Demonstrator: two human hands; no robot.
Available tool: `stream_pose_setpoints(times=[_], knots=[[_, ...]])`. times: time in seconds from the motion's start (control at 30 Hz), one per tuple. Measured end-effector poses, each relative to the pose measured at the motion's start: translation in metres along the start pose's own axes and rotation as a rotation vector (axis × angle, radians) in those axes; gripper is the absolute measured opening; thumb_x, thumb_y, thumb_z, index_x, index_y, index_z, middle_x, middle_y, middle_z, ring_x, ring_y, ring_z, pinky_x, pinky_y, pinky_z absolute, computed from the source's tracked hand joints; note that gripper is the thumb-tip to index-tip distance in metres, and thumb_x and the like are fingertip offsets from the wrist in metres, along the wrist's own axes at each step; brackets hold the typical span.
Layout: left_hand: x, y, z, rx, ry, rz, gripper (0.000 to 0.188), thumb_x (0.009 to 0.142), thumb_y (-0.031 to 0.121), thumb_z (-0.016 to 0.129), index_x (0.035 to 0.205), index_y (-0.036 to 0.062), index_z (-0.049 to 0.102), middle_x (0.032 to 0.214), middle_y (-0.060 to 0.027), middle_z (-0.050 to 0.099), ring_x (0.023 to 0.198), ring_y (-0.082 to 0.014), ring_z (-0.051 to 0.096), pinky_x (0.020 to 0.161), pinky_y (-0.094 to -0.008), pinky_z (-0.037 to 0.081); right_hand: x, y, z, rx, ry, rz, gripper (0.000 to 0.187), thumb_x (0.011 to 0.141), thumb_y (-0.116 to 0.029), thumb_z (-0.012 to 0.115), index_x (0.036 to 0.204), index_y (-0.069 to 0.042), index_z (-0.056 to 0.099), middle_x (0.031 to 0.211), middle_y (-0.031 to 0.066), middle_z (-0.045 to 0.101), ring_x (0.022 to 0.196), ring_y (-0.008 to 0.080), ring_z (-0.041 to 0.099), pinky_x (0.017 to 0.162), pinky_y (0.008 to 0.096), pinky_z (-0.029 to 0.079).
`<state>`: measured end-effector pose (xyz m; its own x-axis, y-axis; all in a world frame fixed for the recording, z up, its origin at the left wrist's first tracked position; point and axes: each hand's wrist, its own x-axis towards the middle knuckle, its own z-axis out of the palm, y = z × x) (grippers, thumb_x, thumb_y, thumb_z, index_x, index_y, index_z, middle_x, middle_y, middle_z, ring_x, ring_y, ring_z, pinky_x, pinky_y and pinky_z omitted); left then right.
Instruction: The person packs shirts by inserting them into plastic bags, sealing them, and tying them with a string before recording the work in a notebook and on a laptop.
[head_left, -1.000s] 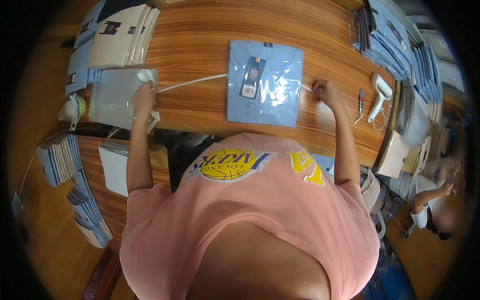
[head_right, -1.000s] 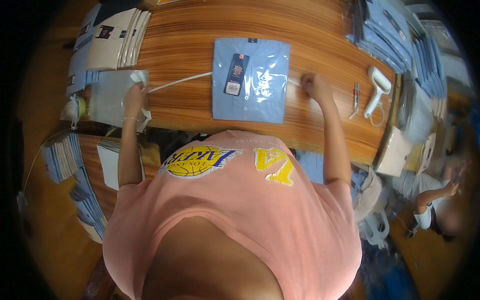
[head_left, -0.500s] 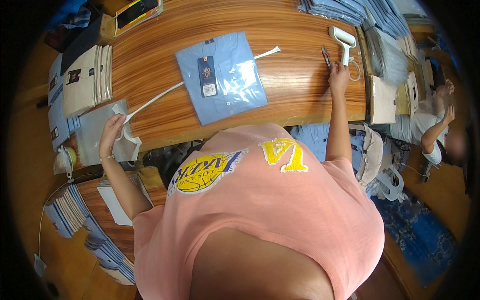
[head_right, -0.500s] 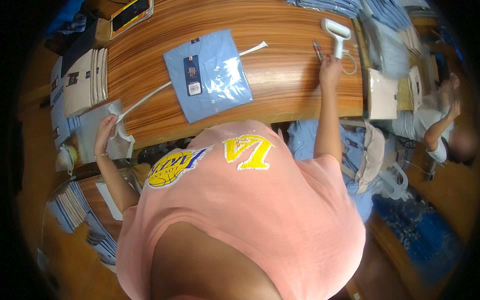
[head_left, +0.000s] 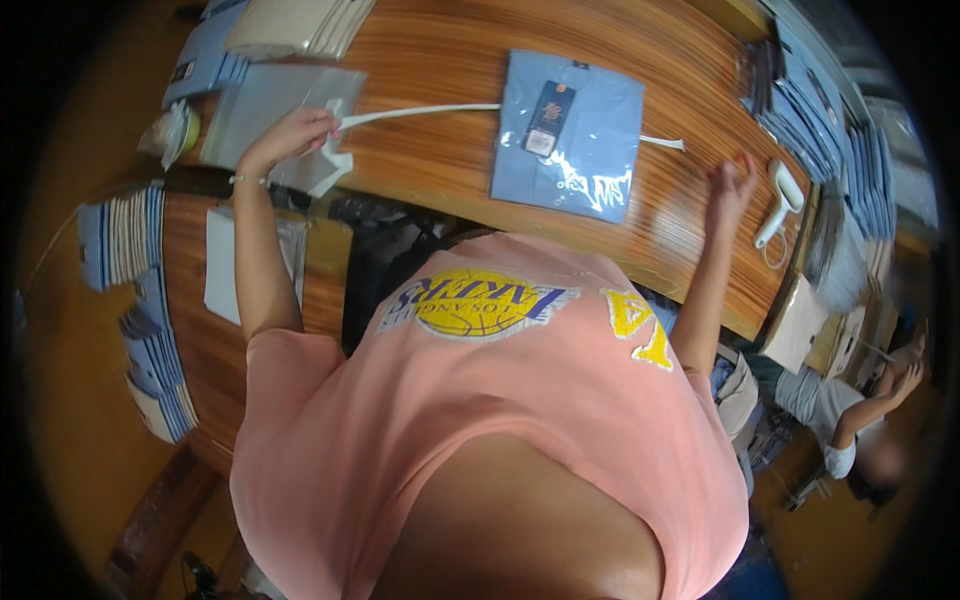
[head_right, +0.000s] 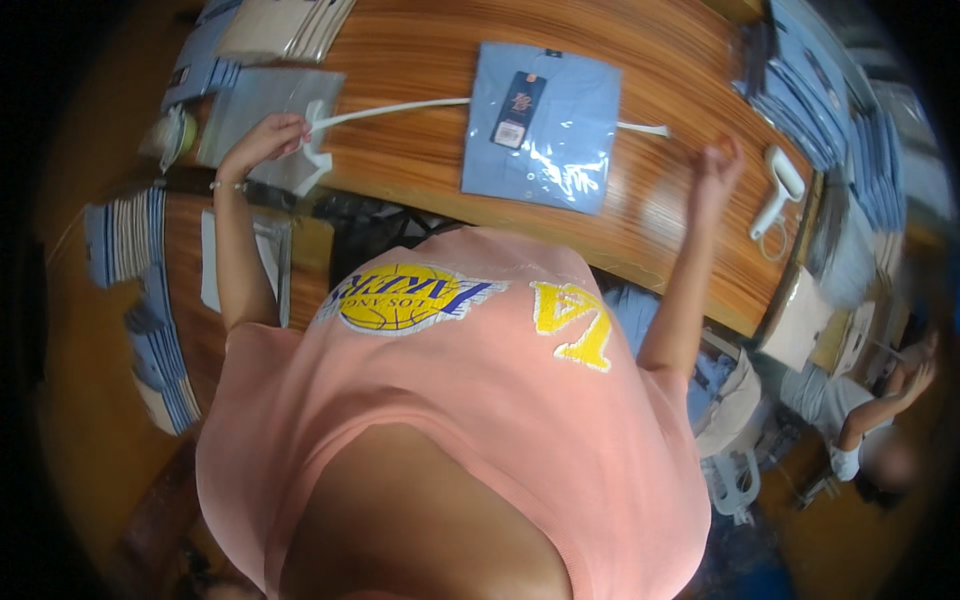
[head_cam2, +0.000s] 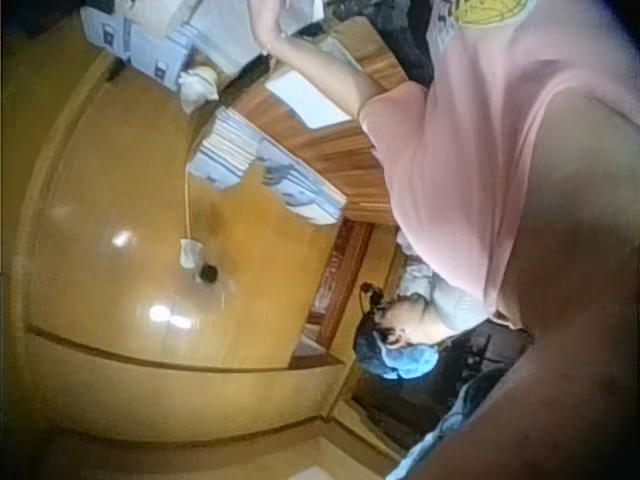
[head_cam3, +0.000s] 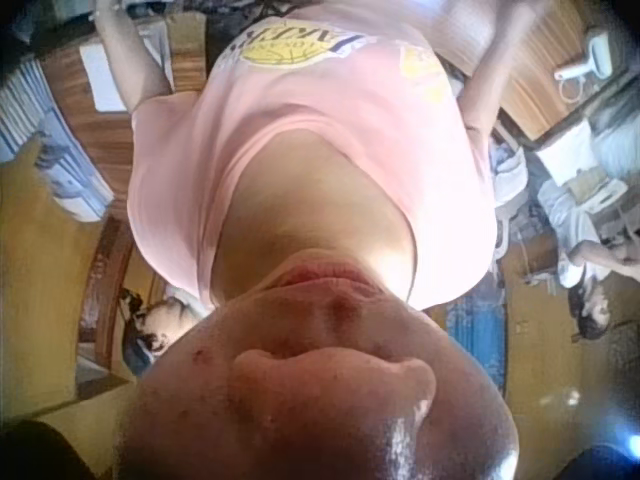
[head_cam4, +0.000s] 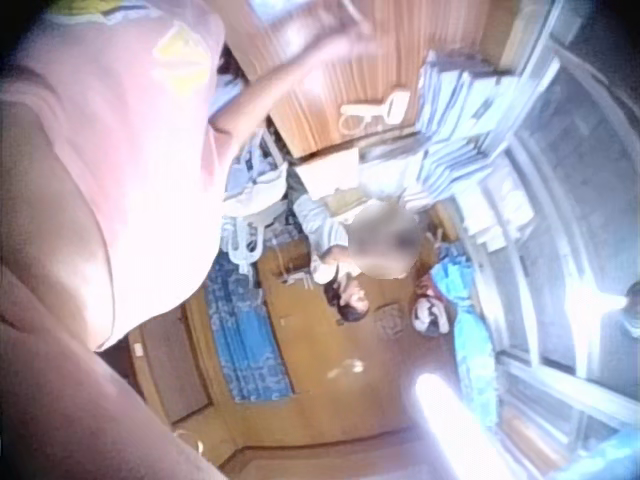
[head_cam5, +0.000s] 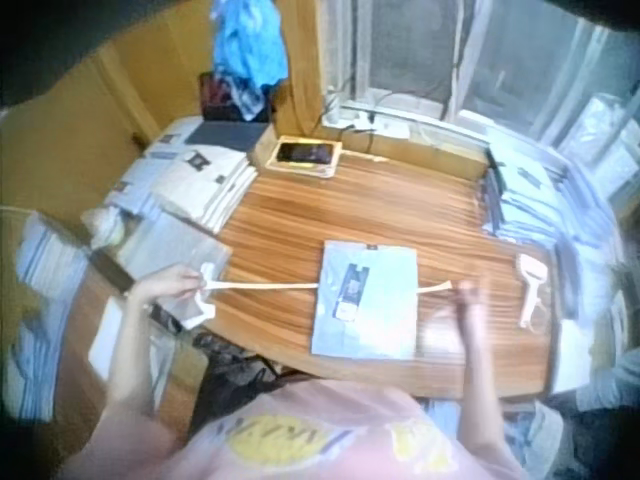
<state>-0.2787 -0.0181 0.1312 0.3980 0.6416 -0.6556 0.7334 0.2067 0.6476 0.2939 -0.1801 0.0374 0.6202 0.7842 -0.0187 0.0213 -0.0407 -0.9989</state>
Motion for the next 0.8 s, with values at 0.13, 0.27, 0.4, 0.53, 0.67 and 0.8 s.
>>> stream_pose_setpoints(times=[0.13,0.27,0.4,0.53,0.67,0.8], knots=[[-0.01,-0.005,0.013,-0.095,0.058,0.031,0.025,0.092,0.028,0.049,0.078,0.0093,0.057,0.056,0.0096,0.041,0.045,0.0013,0.032,0.04,-0.0156,0.022,-0.097,-0.038,0.17,0.22,-0.629,0.447,0.039,0.093,-0.034,0.047,0.123,-0.01,0.041,0.074,0.0019,0.048,0.065,0.011,0.05,0.065,0.0293,0.046],[0.001,-0.003,0.022,-0.125,0.118,0.134,0.026,0.092,0.03,0.05,0.078,0.0086,0.056,0.057,0.0095,0.042,0.046,0.0011,0.032,0.041,-0.0156,0.022,-0.161,-0.033,0.272,0.572,-1.021,0.954,0.023,0.094,-0.034,0.042,0.099,-0.012,0.047,0.067,-0.0006,0.042,0.054,0.0099,0.037,0.052,0.0249,0.035],[-0.016,-0.002,0.036,-0.26,0.168,0.132,0.026,0.093,0.028,0.047,0.079,0.007,0.056,0.058,0.0072,0.043,0.047,-0.0004,0.034,0.042,-0.0168,0.024,-0.174,-0.03,0.323,0.582,-1.161,1.032,0.027,0.095,-0.034,0.035,0.099,-0.01,0.048,0.071,-0.0011,0.045,0.054,0.0096,0.037,0.052,0.0239,0.035],[-0.028,-0.004,0.047,-0.354,0.194,0.143,0.027,0.094,0.026,0.045,0.082,0.0047,0.055,0.061,0.0052,0.045,0.048,-0.0024,0.035,0.044,-0.0172,0.027,-0.183,-0.036,0.343,0.537,-1.166,0.995,0.029,0.095,-0.034,0.033,0.096,-0.01,0.049,0.07,-0.0009,0.044,0.052,0.0088,0.035,0.047,0.0218,0.03],[-0.035,0.001,0.051,-0.323,0.224,0.134,0.028,0.094,0.026,0.045,0.079,0.0054,0.055,0.061,0.0048,0.046,0.049,-0.0032,0.037,0.044,-0.0173,0.028,-0.189,-0.04,0.355,0.643,-1.115,0.945,0.028,0.095,-0.034,0.034,0.092,-0.011,0.048,0.068,-0.0006,0.045,0.049,0.0088,0.036,0.042,0.0217,0.027],[-0.037,-0.001,0.052,-0.297,0.307,0.127,0.028,0.093,0.027,0.045,0.076,0.0059,0.054,0.061,0.0042,0.046,0.049,-0.0041,0.039,0.044,-0.0183,0.029,-0.198,-0.056,0.352,0.607,-1.084,0.972,0.025,0.095,-0.034,0.035,0.09,-0.012,0.047,0.069,0.0005,0.045,0.048,0.01,0.036,0.043,0.0241,0.029]])
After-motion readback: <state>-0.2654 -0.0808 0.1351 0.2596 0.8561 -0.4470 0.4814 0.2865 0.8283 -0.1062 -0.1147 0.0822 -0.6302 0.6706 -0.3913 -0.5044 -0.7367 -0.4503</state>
